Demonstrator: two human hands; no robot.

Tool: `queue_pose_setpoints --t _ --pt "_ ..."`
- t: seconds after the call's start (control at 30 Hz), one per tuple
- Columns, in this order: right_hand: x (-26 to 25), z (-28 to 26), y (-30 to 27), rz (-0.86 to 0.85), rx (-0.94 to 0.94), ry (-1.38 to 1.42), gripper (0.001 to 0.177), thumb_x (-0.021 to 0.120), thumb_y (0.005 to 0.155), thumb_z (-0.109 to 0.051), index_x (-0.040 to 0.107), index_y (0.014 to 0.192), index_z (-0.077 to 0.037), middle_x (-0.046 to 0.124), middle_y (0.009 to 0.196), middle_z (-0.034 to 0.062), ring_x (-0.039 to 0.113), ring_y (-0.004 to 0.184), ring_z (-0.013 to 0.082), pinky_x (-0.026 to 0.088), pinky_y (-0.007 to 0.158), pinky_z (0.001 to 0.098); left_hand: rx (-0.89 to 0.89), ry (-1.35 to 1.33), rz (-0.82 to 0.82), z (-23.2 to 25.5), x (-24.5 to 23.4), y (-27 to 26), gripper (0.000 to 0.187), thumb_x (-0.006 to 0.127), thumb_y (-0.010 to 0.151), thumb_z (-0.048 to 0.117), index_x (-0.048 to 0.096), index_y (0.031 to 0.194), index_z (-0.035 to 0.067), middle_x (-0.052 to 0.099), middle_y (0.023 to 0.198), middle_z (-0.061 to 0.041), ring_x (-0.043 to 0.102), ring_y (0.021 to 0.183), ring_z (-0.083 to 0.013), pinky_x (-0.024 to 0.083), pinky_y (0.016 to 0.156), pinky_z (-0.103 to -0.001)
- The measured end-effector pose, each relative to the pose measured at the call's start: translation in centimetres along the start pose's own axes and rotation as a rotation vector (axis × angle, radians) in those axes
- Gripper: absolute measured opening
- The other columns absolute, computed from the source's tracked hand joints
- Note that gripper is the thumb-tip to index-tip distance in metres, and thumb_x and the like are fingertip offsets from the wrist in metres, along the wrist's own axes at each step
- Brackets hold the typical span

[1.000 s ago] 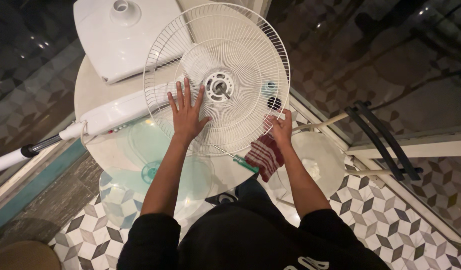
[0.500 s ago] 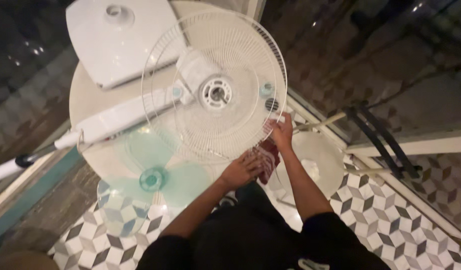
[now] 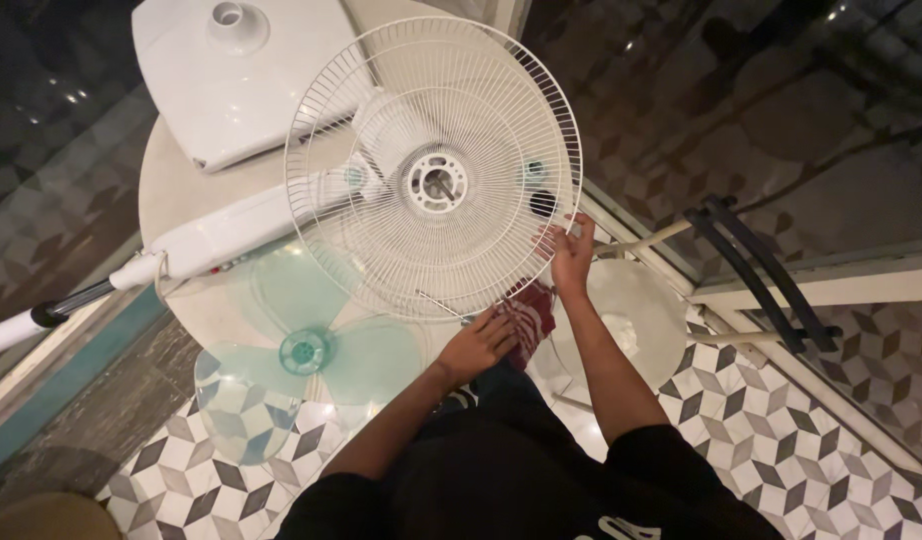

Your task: The person disassembles a standing fan by removing the front grille, fan blades, and rear grille. They place the removed parts on the floor and table, then use a screwdriver on the fan's neck assembly.

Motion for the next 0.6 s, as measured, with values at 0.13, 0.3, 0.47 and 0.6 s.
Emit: queue_pose_setpoints --t 0.13,0.3,0.47,0.6 --pt "0.1 -0.9 -0.4 -0.009 -0.009 -0.021 0.033 0.049 0.106 -0.005 0.037 0.135 -0.013 0.071 0.112 0.0231 0.075 0.090 0.0291 0.064 0.073 0.0376 0.011 -0.016 0.040 -0.1 -0.8 -1.2 0.042 0.058 0.090 0.018 0.067 0.129 0.006 0.062 0.142 -0.014 0.053 0.137 -0.0291 0.036 0.117 -0.049" --pt "0.3 -1.5 -0.8 -0.017 0.000 -0.011 0.033 0.051 0.106 -0.006 0.037 0.135 -0.013 0.071 0.112 0.0221 0.075 0.090 0.0289 0.064 0.072 0.0381 0.002 -0.023 0.050 -0.1 -1.6 -2.0 0.043 0.058 0.089 0.017 0.067 0.130 0.006 0.062 0.140 -0.013 0.054 0.136 -0.0287 0.038 0.115 -0.048" --pt "0.0 -1.3 -1.4 -0.047 -0.012 0.006 0.033 0.053 0.106 -0.006 0.038 0.135 -0.013 0.070 0.113 0.0215 0.075 0.092 0.0279 0.064 0.075 0.0387 -0.018 -0.014 0.040 0.1 -2.1 -2.7 0.043 0.058 0.089 0.017 0.067 0.129 0.006 0.061 0.140 -0.012 0.053 0.136 -0.0279 0.037 0.115 -0.049" --pt "-0.4 -0.9 -1.7 -0.030 -0.081 -0.010 0.032 0.052 0.108 -0.006 0.039 0.137 -0.012 0.071 0.113 0.0219 0.075 0.092 0.0269 0.064 0.078 0.0382 -0.017 -0.021 0.029 0.2 -1.9 -3.2 0.042 0.058 0.091 0.016 0.067 0.130 0.006 0.062 0.141 -0.011 0.052 0.138 -0.0268 0.037 0.117 -0.048"
Point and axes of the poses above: each hand's wrist, its own y-axis towards the middle knuckle, its own x-axis out of the palm, z = x × y, the point moved 1 cm from there along y, towards the middle knuckle
